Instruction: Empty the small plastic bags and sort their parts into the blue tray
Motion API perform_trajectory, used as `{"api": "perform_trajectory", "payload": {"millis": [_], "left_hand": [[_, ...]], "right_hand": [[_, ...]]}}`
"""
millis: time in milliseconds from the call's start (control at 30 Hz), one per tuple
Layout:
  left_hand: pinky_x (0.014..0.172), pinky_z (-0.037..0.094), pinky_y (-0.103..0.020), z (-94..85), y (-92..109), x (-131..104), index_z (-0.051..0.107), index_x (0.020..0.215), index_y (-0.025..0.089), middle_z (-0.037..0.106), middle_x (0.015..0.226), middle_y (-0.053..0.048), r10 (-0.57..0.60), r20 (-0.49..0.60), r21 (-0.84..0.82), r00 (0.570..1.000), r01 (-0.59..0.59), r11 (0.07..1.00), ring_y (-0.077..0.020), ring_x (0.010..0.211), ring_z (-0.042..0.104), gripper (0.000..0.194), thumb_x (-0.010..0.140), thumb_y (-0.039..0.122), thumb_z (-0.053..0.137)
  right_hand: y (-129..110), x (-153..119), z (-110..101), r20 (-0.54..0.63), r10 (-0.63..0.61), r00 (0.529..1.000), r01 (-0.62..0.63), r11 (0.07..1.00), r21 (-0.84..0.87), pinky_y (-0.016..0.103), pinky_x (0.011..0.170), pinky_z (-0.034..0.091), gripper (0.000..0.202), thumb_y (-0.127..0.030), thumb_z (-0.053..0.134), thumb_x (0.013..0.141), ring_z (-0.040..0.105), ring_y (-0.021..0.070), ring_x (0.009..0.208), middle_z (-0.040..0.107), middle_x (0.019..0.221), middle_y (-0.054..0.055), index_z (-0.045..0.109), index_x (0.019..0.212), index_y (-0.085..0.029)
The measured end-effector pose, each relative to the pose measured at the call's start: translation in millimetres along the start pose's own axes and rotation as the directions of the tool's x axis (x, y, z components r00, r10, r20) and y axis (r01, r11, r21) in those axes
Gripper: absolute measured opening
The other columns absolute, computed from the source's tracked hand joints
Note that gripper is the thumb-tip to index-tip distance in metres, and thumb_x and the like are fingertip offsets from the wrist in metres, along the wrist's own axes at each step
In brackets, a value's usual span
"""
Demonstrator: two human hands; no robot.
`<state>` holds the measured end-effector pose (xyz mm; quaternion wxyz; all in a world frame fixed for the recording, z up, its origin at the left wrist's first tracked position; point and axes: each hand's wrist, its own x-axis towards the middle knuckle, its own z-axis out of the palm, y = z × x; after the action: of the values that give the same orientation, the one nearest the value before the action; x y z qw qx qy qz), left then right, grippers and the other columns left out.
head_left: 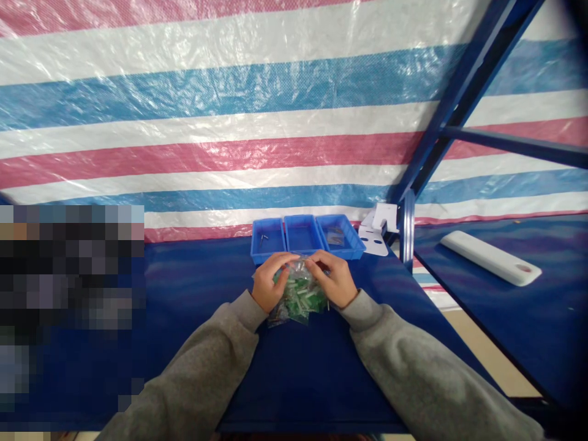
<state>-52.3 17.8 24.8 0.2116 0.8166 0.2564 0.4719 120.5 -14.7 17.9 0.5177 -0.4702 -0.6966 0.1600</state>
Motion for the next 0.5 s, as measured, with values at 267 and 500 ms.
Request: {"api": "perform_trajectory", "payload": {"millis": [267,500], "left_hand": [[0.072,0.045,-0.027,-0.9,0.0,2.4,0.063,0.082,0.016,0.062,0.08,-0.005,-0.028,-0.069,0.078,0.997,0.033,0.996,-0.0138,0.076,0.057,0.015,0.084,0.026,0.052],[0.07,0.043,-0.025,1.7,-2.6,1.8,0.06,0.072,0.015,0.058,0.073,-0.003,-0.135,-0.098,0.014,0.986,0.137,0.99,-0.0133,0.072,0.055,0.021,0.084,0.03,0.052]], "right_hand": [[-2.0,-2.4,-0.4,-0.009,0.017,1.0,-0.017,1.0,0.001,0.025,0.059,0.043,0.027,-0.035,0.041,0.09,0.05,0.0117,0.059,0.054,0.068,0.001,0.059,0.078,-0.018],[-5.8,-3.7,-1.4,0.046,-0.126,0.991,0.124,0.991,0.044,0.029,0.06,0.051,0.043,-0.033,0.057,0.08,0.055,0.0149,0.074,0.051,0.109,0.009,0.048,0.121,-0.025]]}}
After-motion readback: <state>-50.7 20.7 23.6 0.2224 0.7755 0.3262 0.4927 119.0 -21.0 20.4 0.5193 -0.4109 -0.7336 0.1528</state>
